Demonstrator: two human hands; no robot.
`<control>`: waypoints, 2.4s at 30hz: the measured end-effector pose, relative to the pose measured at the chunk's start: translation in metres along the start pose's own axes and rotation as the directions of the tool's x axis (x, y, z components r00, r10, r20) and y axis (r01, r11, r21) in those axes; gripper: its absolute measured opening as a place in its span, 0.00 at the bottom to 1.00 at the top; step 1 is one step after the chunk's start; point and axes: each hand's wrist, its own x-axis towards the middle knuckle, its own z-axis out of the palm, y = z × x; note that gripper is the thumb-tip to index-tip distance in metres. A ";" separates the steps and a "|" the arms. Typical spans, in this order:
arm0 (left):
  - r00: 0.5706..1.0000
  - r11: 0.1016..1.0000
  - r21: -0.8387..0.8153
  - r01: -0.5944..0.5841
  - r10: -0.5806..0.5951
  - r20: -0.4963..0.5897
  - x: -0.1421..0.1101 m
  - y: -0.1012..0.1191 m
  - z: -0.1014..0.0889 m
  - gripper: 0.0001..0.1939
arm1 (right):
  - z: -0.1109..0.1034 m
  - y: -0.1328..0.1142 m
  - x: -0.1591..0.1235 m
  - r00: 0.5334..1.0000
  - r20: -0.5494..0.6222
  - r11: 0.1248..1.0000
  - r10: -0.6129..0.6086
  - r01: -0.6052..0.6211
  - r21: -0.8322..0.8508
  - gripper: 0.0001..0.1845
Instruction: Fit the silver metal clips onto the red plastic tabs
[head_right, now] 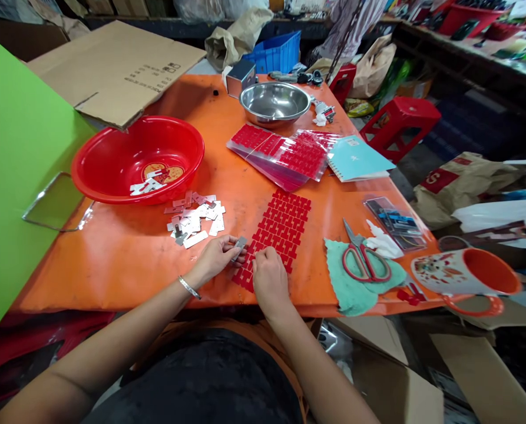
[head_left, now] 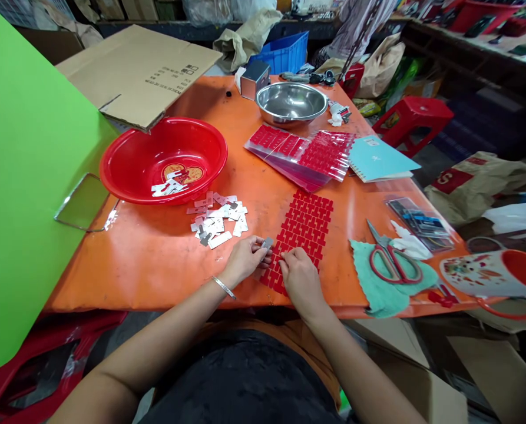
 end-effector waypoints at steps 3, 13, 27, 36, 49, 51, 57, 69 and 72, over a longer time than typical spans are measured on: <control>1.000 1.000 0.001 0.010 -0.010 0.001 0.001 0.000 0.000 0.07 | 0.005 0.002 -0.004 0.997 -0.059 0.999 -0.048 0.049 0.011 0.14; 1.000 1.000 0.015 -0.027 0.027 -0.010 0.000 -0.001 0.001 0.07 | -0.002 0.014 -0.003 0.993 -0.088 0.845 0.078 -0.020 0.534 0.06; 0.994 0.976 -0.216 -0.020 0.042 0.096 -0.022 0.013 -0.005 0.12 | -0.013 -0.020 0.008 0.956 -0.007 0.420 0.295 -0.123 0.899 0.13; 0.993 0.957 -0.289 -0.023 0.055 0.103 -0.032 0.009 -0.005 0.17 | -0.009 -0.028 0.006 0.961 0.028 0.388 0.276 -0.138 0.911 0.15; 0.989 0.966 -0.254 -0.057 0.089 0.118 -0.030 0.008 -0.004 0.16 | -0.004 -0.026 0.004 0.962 0.014 0.456 0.272 -0.141 0.879 0.13; 0.989 0.965 -0.258 -0.053 0.086 0.120 -0.030 0.009 -0.004 0.16 | -0.004 -0.026 0.003 0.963 0.010 0.470 0.270 -0.140 0.872 0.12; 0.988 0.957 -0.286 -0.046 0.085 0.127 -0.031 0.008 -0.003 0.16 | -0.002 -0.026 0.002 0.962 -0.030 0.507 0.272 -0.117 0.854 0.11; 0.994 0.965 -0.256 -0.066 0.086 0.068 -0.034 0.011 0.000 0.11 | -0.001 -0.030 -0.005 0.961 -0.148 0.636 0.235 -0.037 0.771 0.07; 0.994 0.969 -0.226 -0.095 0.106 0.035 -0.034 0.009 0.001 0.10 | -0.002 -0.032 -0.009 0.967 -0.159 0.639 0.197 -0.003 0.769 0.06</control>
